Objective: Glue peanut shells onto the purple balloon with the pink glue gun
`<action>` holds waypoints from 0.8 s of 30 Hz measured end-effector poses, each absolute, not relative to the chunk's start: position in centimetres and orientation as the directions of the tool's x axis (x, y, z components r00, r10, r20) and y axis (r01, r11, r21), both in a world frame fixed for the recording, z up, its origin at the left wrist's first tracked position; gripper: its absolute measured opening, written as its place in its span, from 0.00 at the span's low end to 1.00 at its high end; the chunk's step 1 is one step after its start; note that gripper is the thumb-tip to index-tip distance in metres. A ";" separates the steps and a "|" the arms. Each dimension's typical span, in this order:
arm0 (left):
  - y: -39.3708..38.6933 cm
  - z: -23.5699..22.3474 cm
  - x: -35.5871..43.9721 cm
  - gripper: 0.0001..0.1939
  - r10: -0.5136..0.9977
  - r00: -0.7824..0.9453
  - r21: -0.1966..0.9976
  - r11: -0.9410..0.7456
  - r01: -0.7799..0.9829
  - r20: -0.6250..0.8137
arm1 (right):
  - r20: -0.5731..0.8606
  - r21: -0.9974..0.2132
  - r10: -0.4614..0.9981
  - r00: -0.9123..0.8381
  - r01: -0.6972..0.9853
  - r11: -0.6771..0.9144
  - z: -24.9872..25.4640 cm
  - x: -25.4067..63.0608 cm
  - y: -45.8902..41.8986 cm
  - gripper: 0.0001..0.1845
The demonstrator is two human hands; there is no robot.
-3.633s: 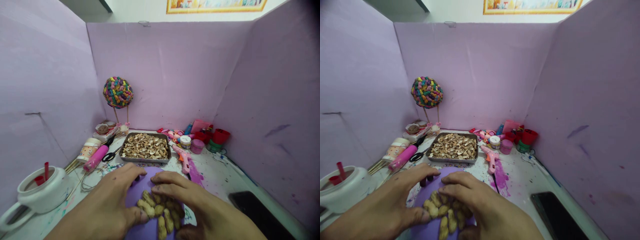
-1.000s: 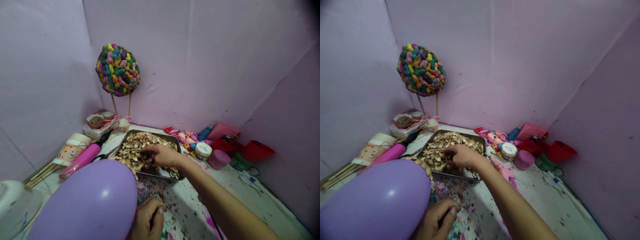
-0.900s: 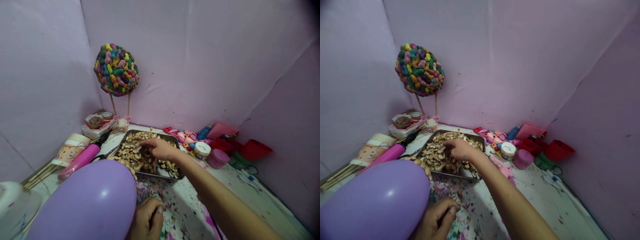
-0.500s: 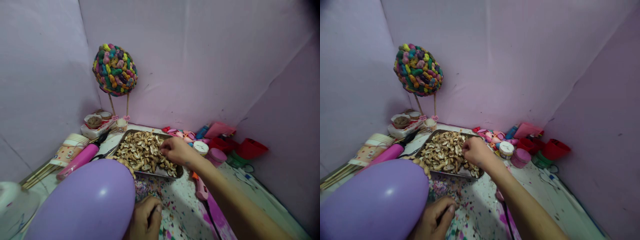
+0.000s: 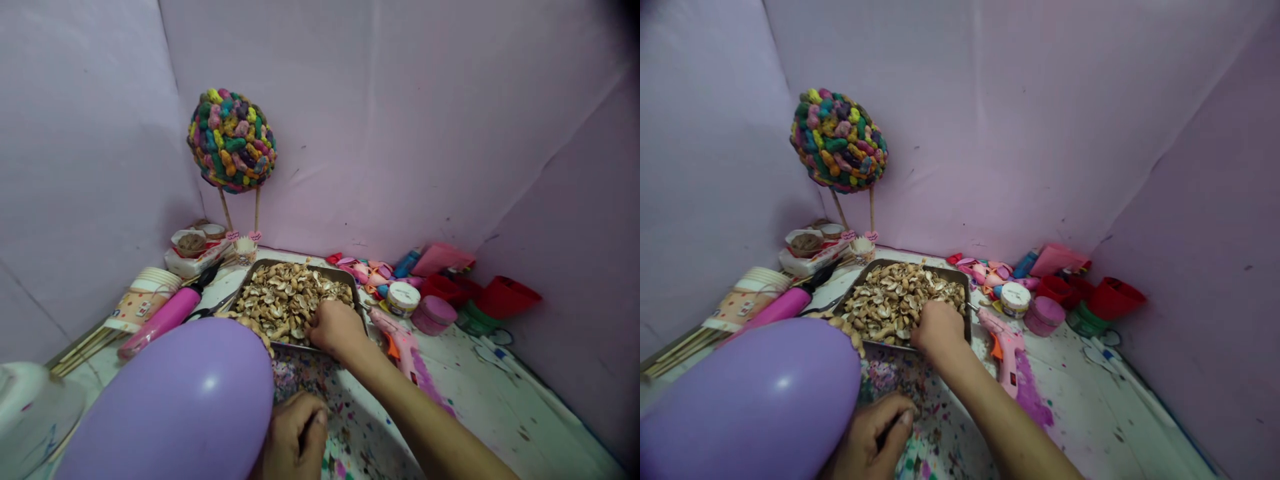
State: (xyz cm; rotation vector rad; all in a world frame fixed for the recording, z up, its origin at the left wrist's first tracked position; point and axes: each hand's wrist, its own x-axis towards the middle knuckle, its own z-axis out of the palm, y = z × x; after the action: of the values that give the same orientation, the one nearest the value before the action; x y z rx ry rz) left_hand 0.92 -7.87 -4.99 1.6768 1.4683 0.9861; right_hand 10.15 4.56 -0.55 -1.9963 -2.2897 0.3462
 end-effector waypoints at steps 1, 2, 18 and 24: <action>-7.9 -5.1 0.9 0.12 0.992 0.068 0.875 -0.123 0.468 0.103 | -0.090 -0.226 0.985 -0.144 0.967 0.121 -0.6 10.2 4.5 0.07; -7.9 -5.1 0.9 0.12 0.992 0.065 0.876 -0.123 0.467 0.104 | -0.097 -0.231 0.985 -0.145 0.966 0.120 -0.6 10.3 4.4 0.07; -8.1 -4.7 0.6 0.11 0.994 0.092 0.912 -0.089 0.401 0.057 | 0.067 -0.429 0.969 -0.238 0.870 0.243 1.1 14.2 0.5 0.05; -8.1 -4.0 0.4 0.11 0.996 0.083 0.962 -0.040 0.271 0.019 | 0.256 -0.496 0.901 -0.350 0.753 0.433 1.3 16.1 -3.2 0.02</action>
State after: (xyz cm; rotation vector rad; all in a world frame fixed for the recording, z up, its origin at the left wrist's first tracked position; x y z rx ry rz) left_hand 0.36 -8.13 -4.03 1.4686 1.3331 1.0280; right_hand 16.06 -3.23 1.29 -1.3918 -2.1983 0.4004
